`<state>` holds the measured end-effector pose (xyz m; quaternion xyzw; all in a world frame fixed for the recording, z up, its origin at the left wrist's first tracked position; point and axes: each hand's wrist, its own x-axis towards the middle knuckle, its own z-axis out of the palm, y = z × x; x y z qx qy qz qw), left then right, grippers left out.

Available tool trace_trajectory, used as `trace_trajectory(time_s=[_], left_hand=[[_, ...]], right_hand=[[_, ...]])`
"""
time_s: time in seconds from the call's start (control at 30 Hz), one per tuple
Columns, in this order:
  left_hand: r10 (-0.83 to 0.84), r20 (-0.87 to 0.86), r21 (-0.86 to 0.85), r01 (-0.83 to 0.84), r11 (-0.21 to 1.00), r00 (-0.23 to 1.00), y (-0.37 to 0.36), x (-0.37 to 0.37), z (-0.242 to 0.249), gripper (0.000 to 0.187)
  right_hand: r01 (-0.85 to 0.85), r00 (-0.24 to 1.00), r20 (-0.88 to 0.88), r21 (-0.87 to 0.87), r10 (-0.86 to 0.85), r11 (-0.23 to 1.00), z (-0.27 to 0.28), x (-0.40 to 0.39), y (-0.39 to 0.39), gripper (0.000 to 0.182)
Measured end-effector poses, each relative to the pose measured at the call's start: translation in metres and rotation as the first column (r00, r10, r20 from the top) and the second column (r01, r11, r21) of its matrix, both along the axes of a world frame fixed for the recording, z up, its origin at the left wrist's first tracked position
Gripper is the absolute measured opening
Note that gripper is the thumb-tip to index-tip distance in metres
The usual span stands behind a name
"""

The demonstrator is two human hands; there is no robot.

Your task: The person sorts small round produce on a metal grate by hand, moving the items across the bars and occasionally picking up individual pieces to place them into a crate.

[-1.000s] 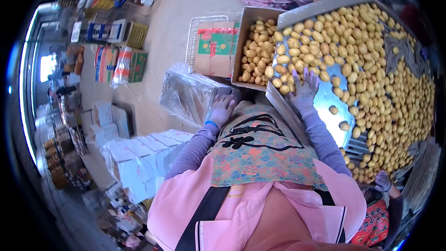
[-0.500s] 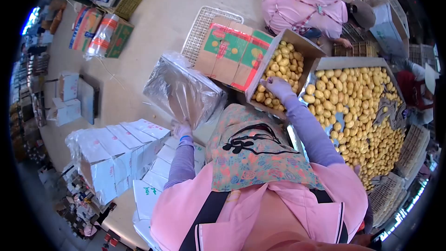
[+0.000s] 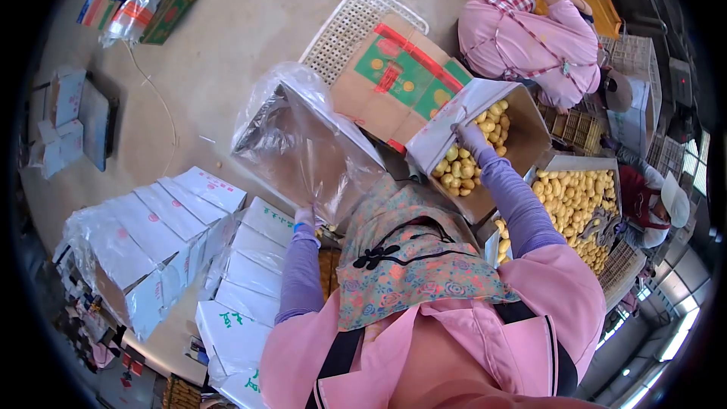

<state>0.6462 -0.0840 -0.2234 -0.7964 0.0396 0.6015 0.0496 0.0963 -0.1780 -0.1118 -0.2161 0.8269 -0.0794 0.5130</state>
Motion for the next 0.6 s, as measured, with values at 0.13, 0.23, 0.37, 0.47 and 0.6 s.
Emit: trace_trajectory(time_s=[0.13,0.23,0.37,0.47,0.6], left_hand=[[-0.041,0.112,-0.076,0.05,0.996,0.993,0.027,0.007,-0.032,0.033],[-0.028,0.071,-0.185,0.04,0.982,0.997,0.027,0.0,-0.021,0.032],[-0.178,0.225,-0.308,0.244,0.92,0.958,0.005,-0.008,0.009,0.033],[-0.228,0.31,-0.345,0.332,0.878,0.923,-0.013,0.007,0.027,0.033],[-0.264,0.173,-0.481,0.315,0.818,0.949,-0.032,0.085,0.048,0.031]], right_hand=[[-0.488,0.872,-0.209,-0.318,0.442,0.813,-0.02,-0.001,-0.029,0.026],[-0.698,0.713,-0.427,-0.362,0.556,0.617,-0.027,0.023,-0.063,0.031],[-0.591,0.804,-0.136,-0.28,0.579,0.756,0.017,0.098,-0.143,0.036],[-0.335,0.937,0.035,-0.186,0.346,0.924,0.012,0.124,-0.175,0.035],[-0.22,0.954,0.18,-0.126,0.24,0.967,0.008,0.12,-0.166,0.047]])
